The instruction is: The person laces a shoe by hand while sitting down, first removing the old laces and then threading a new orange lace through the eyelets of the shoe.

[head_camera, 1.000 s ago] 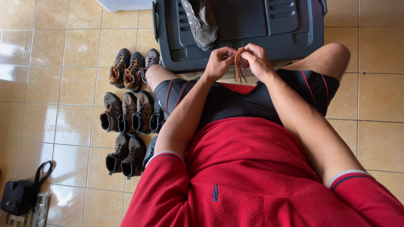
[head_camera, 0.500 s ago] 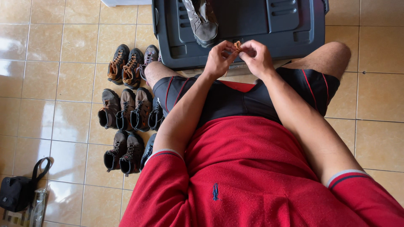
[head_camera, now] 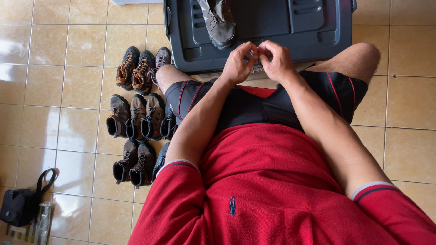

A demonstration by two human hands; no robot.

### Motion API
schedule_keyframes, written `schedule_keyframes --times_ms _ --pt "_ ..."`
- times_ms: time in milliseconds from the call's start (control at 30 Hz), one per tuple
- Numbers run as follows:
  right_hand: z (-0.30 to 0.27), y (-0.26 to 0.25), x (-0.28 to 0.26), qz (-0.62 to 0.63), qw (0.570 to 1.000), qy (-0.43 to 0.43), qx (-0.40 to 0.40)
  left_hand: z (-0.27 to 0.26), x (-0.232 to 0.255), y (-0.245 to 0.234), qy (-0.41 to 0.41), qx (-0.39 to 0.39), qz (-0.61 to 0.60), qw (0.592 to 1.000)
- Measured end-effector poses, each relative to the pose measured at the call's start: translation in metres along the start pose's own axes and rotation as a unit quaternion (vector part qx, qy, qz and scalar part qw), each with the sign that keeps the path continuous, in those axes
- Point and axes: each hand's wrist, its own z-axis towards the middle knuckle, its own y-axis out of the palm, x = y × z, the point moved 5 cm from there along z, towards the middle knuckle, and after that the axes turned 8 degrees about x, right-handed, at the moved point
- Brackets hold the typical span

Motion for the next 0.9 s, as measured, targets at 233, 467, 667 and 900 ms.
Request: schedule_keyframes --times_ms 233,467,667,900 --pt "0.001 0.001 0.028 0.142 0.98 0.136 0.015 0.002 -0.004 0.005 -0.052 -0.013 -0.053 0.997" --pt "-0.004 0.011 0.055 0.316 0.915 0.228 0.105 0.005 0.006 0.005 -0.033 -0.022 -0.081 0.996" --pt "-0.003 -0.004 0.026 0.029 0.995 0.084 0.053 -0.002 -0.006 -0.003 -0.036 -0.014 0.008 0.999" --pt "-0.004 0.003 0.023 -0.065 0.996 -0.066 0.001 -0.002 -0.004 -0.005 0.009 -0.024 0.088 0.996"
